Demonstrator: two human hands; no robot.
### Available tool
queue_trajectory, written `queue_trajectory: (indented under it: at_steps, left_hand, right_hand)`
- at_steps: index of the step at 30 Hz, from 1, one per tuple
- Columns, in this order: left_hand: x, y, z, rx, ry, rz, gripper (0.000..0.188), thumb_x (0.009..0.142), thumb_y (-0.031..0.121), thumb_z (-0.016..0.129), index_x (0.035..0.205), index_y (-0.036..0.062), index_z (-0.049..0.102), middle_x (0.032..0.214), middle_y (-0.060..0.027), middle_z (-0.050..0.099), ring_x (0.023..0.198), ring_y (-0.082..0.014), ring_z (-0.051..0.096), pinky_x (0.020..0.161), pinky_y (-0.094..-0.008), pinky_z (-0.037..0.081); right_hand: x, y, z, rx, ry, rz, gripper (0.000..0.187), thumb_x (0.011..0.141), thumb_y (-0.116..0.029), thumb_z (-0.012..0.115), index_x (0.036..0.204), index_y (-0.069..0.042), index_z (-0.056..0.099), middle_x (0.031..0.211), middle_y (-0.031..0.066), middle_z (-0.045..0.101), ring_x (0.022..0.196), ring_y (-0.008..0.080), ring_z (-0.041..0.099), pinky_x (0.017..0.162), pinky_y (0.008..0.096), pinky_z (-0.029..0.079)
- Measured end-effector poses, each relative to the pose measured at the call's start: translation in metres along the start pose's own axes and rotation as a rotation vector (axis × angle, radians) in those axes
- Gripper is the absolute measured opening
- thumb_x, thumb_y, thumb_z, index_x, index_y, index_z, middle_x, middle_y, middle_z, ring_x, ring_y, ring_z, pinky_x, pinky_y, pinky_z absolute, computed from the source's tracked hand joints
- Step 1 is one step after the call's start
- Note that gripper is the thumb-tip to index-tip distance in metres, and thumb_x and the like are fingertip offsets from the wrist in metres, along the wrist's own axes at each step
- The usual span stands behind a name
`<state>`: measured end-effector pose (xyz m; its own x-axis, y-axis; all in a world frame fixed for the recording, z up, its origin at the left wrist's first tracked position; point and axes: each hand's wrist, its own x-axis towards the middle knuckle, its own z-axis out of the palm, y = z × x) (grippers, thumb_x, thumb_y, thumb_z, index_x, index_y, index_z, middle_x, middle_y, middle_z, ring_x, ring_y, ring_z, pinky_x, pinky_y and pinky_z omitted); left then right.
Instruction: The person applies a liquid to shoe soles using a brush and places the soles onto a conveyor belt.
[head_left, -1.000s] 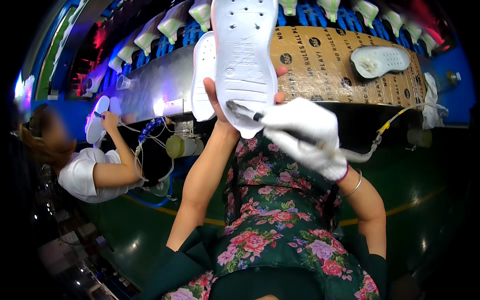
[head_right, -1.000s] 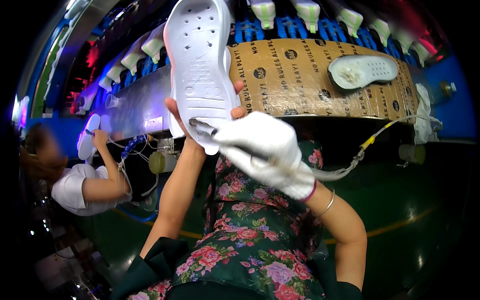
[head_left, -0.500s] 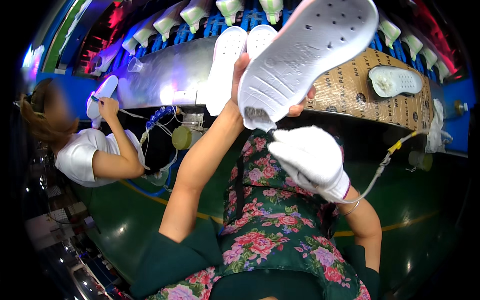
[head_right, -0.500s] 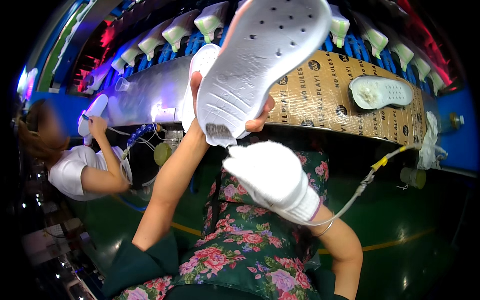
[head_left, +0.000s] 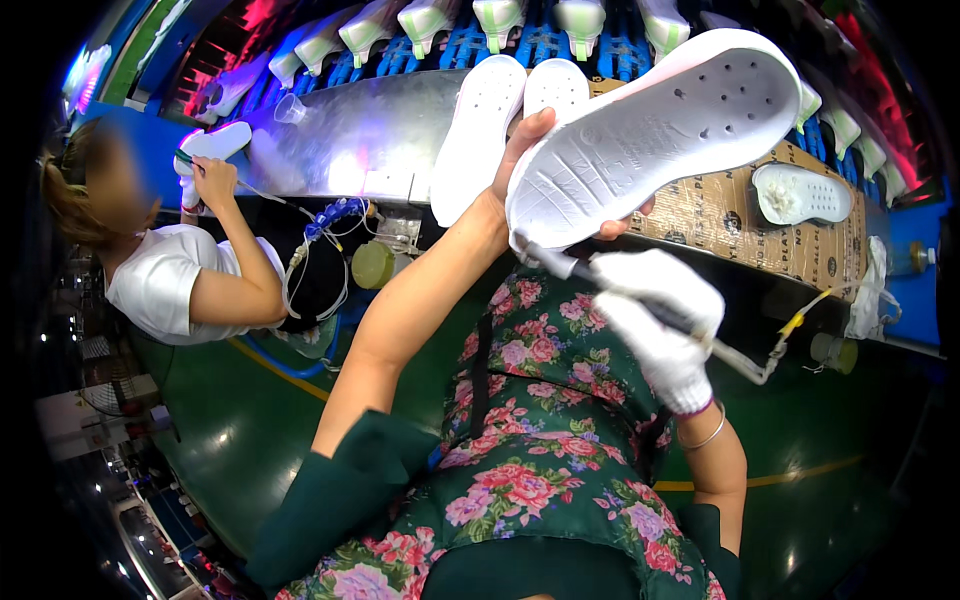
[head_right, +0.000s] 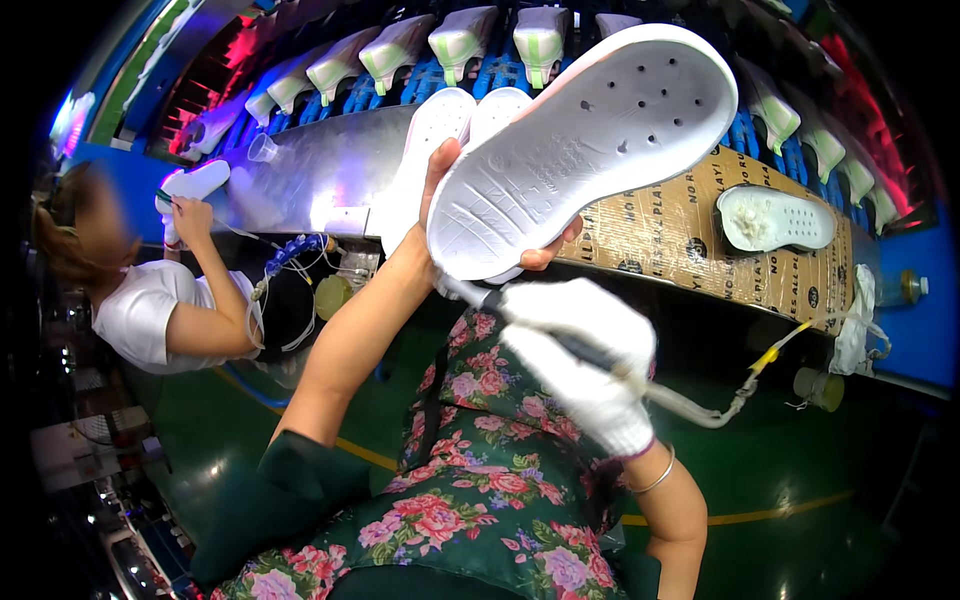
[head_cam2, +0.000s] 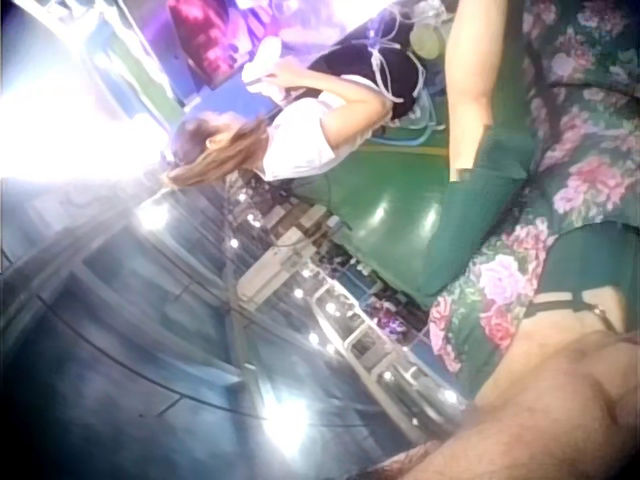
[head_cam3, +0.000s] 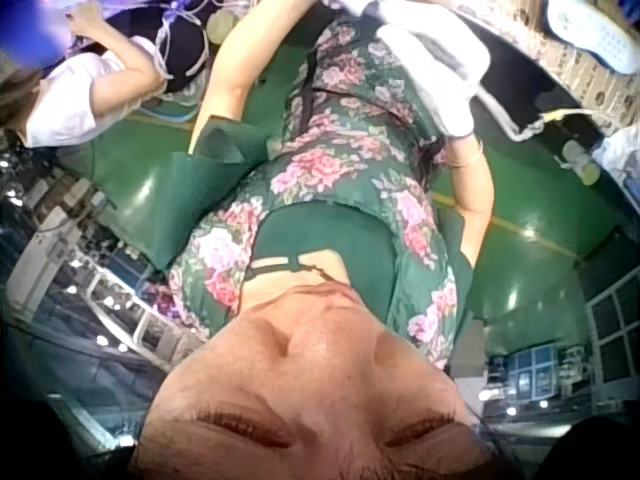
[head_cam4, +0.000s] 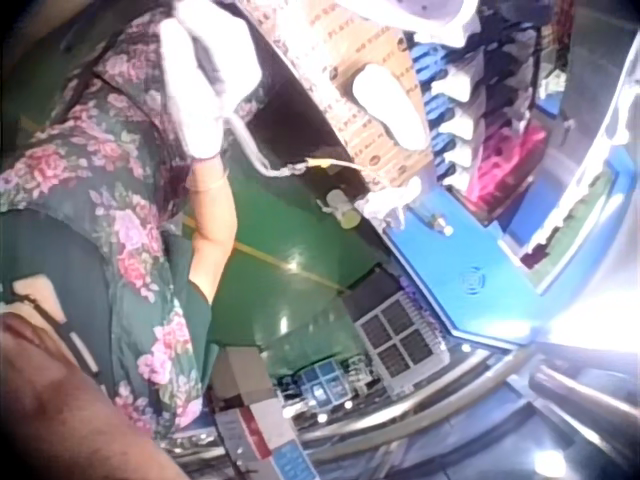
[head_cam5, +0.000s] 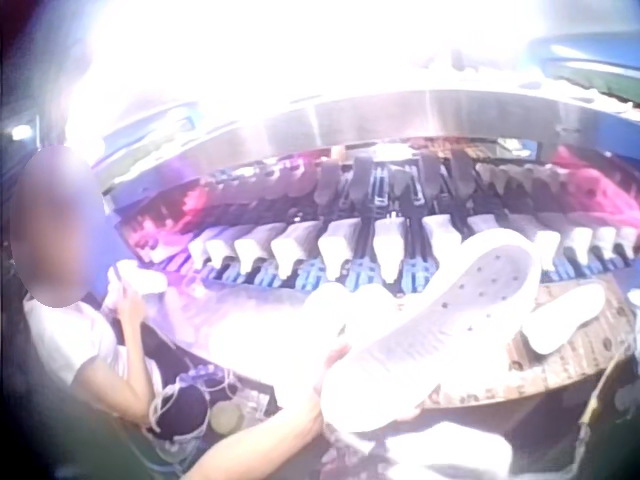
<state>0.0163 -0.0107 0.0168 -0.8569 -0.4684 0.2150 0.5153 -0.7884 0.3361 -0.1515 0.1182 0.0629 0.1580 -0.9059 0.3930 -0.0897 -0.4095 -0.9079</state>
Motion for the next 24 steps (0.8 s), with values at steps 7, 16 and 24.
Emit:
queue_trajectory:
  at_steps: [7, 16, 24]
  left_hand:
    - [-0.014, -0.013, -0.011, -0.065, 0.153, 0.061, 0.090, 0.085, 0.069, 0.042, 0.146, 0.0048, 0.031, 0.124, -0.0345, 0.049, 0.094, -0.0424, 0.061, 0.076, -0.0479, 0.054]
    - [-0.021, -0.059, 0.016, -0.083, 0.283, 0.072, 0.086, 0.089, 0.067, 0.033, 0.144, 0.0017, 0.034, 0.124, -0.0283, 0.055, 0.100, -0.0419, 0.063, 0.083, -0.0513, 0.055]
    - [0.002, -0.013, 0.043, 0.296, 0.157, 0.257, 0.108, 0.073, 0.062, 0.071, 0.148, 0.0035, 0.021, 0.129, -0.0343, 0.046, 0.109, -0.0461, 0.057, 0.085, -0.0524, 0.056]
  right_hand:
    - [-0.006, 0.004, -0.004, 0.429, 0.038, 0.454, 0.018, 0.080, 0.001, 0.072, 0.098, 0.001, 0.071, 0.092, 0.0087, 0.071, 0.083, 0.0126, 0.066, 0.074, 0.0241, 0.053]
    - [0.064, 0.015, -0.069, -0.674, 0.245, -0.381, 0.018, 0.074, -0.002, 0.074, 0.091, -0.005, 0.070, 0.087, 0.0118, 0.070, 0.075, 0.0274, 0.067, 0.069, 0.0346, 0.053]
    - [0.011, -0.019, -0.073, 0.056, 0.114, 0.001, 0.018, 0.070, 0.003, 0.073, 0.088, 0.003, 0.070, 0.090, 0.0149, 0.070, 0.079, 0.0213, 0.066, 0.068, 0.0315, 0.053]
